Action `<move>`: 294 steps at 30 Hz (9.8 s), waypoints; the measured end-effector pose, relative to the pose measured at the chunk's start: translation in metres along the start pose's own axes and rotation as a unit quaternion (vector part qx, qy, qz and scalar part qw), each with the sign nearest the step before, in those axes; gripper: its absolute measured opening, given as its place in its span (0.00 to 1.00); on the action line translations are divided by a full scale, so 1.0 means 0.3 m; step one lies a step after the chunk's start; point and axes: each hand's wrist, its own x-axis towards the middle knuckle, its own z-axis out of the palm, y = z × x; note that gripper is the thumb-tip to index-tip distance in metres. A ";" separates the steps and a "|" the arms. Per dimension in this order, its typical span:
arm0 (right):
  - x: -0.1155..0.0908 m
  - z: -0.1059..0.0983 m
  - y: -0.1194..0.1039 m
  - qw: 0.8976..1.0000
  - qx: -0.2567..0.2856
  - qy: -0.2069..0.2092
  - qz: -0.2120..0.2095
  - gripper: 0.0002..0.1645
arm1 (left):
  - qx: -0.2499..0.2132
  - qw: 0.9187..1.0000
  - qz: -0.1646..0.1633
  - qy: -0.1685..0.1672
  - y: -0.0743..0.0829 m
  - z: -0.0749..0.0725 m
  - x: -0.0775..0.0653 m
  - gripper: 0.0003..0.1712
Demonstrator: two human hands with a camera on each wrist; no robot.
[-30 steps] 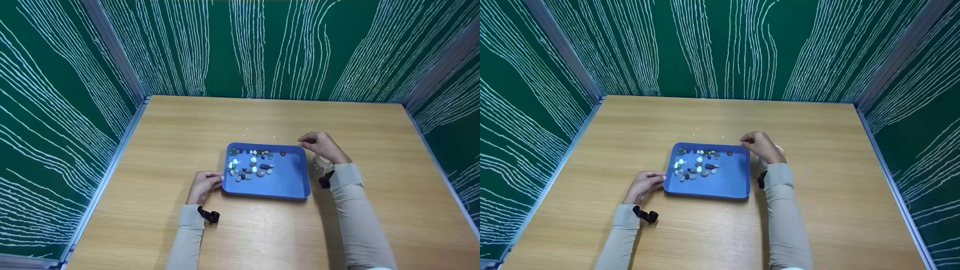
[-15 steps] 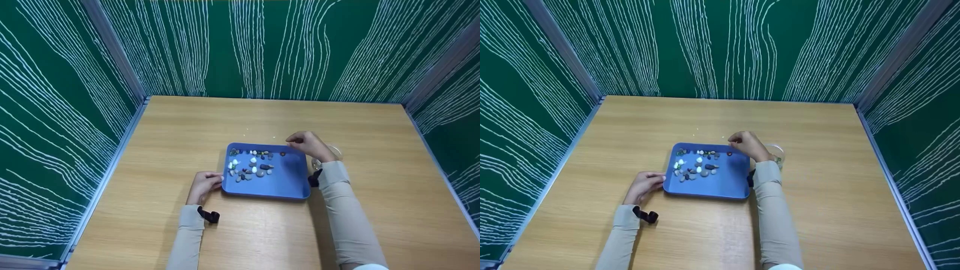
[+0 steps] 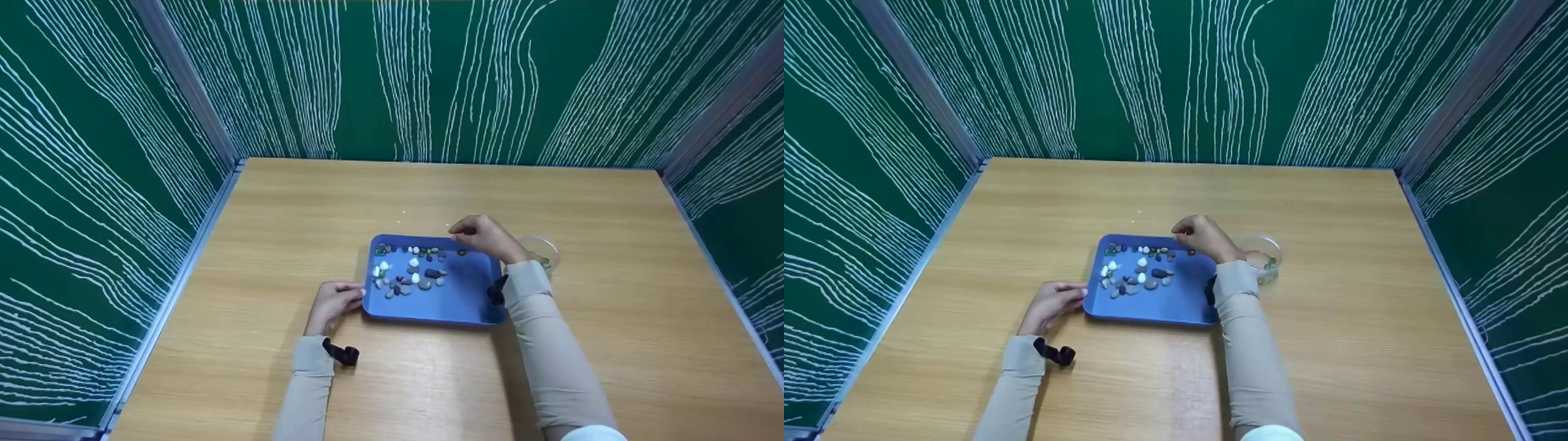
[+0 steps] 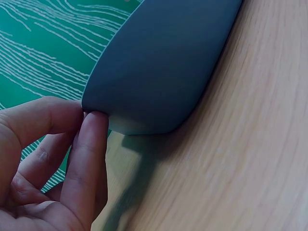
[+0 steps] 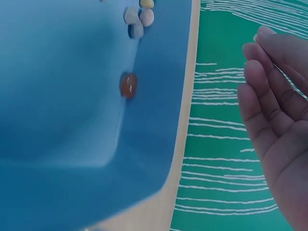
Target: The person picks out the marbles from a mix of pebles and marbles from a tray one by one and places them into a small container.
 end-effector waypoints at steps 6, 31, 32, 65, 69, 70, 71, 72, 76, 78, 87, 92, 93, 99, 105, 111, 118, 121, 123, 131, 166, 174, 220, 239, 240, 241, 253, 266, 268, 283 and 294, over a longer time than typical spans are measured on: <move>0.024 0.030 -0.015 1.000 0.009 -0.007 -0.009 0.13 | -0.004 1.000 0.002 0.004 -0.005 0.002 0.003 0.14; 0.138 0.155 -0.091 0.996 -0.015 -0.088 -0.004 0.17 | -0.005 1.000 0.017 -0.007 -0.007 -0.007 0.001 0.16; 0.143 0.163 -0.093 0.996 -0.015 -0.090 -0.002 0.18 | -0.006 1.000 0.018 -0.009 -0.007 -0.008 0.001 0.16; 0.172 0.294 -0.084 0.986 -0.110 -0.081 -0.094 0.19 | 0.004 1.000 0.023 -0.002 -0.011 -0.004 0.007 0.15; 0.171 0.302 -0.085 0.985 -0.114 -0.076 -0.103 0.18 | 0.004 1.000 0.020 -0.002 -0.012 -0.003 0.011 0.14; 0.170 0.304 -0.085 0.985 -0.113 -0.076 -0.104 0.18 | 0.004 1.000 0.018 -0.001 -0.012 -0.002 0.011 0.14; 0.170 0.306 -0.085 0.985 -0.112 -0.075 -0.105 0.18 | 0.005 1.000 0.018 -0.001 -0.012 -0.002 0.012 0.14; 0.170 0.308 -0.085 0.985 -0.113 -0.075 -0.106 0.17 | 0.005 1.000 0.017 0.000 -0.011 -0.002 0.012 0.14; 0.170 0.313 -0.082 0.984 -0.116 -0.074 -0.113 0.16 | 0.009 1.000 0.011 0.003 -0.010 -0.002 0.013 0.13; 0.172 0.316 -0.081 0.982 -0.118 -0.073 -0.125 0.15 | 0.007 1.000 0.007 0.004 -0.009 -0.001 0.013 0.13; 0.171 0.331 -0.081 0.977 -0.141 -0.070 -0.144 0.13 | 0.007 1.000 0.012 0.009 -0.010 0.001 0.010 0.13; 0.173 0.337 -0.085 0.975 -0.157 -0.069 -0.142 0.11 | 0.002 1.000 0.012 0.007 -0.009 0.001 0.010 0.14; 0.174 0.338 -0.085 0.974 -0.159 -0.070 -0.143 0.10 | 0.000 1.000 0.012 0.006 -0.009 0.000 0.010 0.14; 0.176 0.336 -0.085 0.972 -0.150 -0.067 -0.169 0.08 | -0.011 1.000 0.016 0.001 -0.009 -0.003 0.006 0.15; 0.168 0.321 -0.096 0.978 -0.121 -0.069 -0.154 0.07 | -0.016 1.000 0.018 -0.001 -0.007 -0.001 0.005 0.15; 0.153 0.303 -0.116 0.984 -0.119 -0.066 -0.113 0.09 | -0.015 1.000 0.019 0.001 -0.009 0.000 0.007 0.15; 0.137 0.273 -0.129 0.985 -0.114 -0.058 -0.115 0.10 | -0.014 1.000 0.018 0.009 -0.008 0.004 0.005 0.14; 0.132 0.259 -0.134 0.984 -0.120 -0.053 -0.118 0.11 | -0.011 1.000 0.018 0.009 -0.008 0.004 0.005 0.14; 0.129 0.252 -0.136 0.984 -0.123 -0.049 -0.117 0.11 | -0.012 1.000 0.017 0.007 -0.009 0.003 0.006 0.14; 0.103 0.222 -0.128 0.984 -0.126 -0.032 -0.123 0.10 | -0.013 1.000 0.016 0.003 -0.010 -0.001 0.008 0.14; -0.042 0.019 0.027 0.996 -0.074 0.023 -0.044 0.12 | -0.016 1.000 0.021 0.000 -0.015 0.001 0.006 0.14; -0.096 -0.029 0.069 0.995 -0.080 0.047 -0.027 0.11 | -0.002 1.000 0.010 0.010 -0.010 0.005 0.001 0.14; -0.292 -0.223 0.304 0.995 -0.062 0.080 0.011 0.12 | -0.017 1.000 0.013 0.001 -0.018 0.000 0.009 0.14; -0.302 -0.218 0.312 0.995 -0.052 0.069 0.049 0.14 | -0.016 1.000 0.004 -0.002 -0.011 -0.003 0.006 0.14; -0.303 -0.218 0.311 0.995 -0.053 0.070 0.048 0.14 | -0.016 1.000 0.005 -0.002 -0.012 -0.003 0.006 0.14; -0.303 -0.218 0.311 0.995 -0.054 0.070 0.046 0.14 | -0.019 1.000 0.003 -0.002 -0.011 -0.002 0.006 0.14; -0.292 -0.206 0.305 0.994 -0.059 0.094 0.009 0.13 | -0.028 0.999 0.019 -0.001 -0.023 0.003 0.011 0.14; -0.253 -0.206 0.243 0.995 -0.060 0.085 0.011 0.14 | -0.021 1.000 0.013 0.003 -0.016 -0.001 0.010 0.13; -0.248 -0.204 0.233 0.995 -0.060 0.083 0.009 0.14 | -0.020 1.000 0.009 0.003 -0.015 0.000 0.009 0.13; -0.190 -0.180 0.175 0.996 -0.057 0.071 -0.018 0.15 | -0.020 1.000 0.019 0.003 -0.016 0.005 0.007 0.14; -0.139 -0.145 0.114 0.995 -0.068 0.064 -0.037 0.14 | -0.012 1.000 0.013 0.003 -0.011 0.006 0.009 0.14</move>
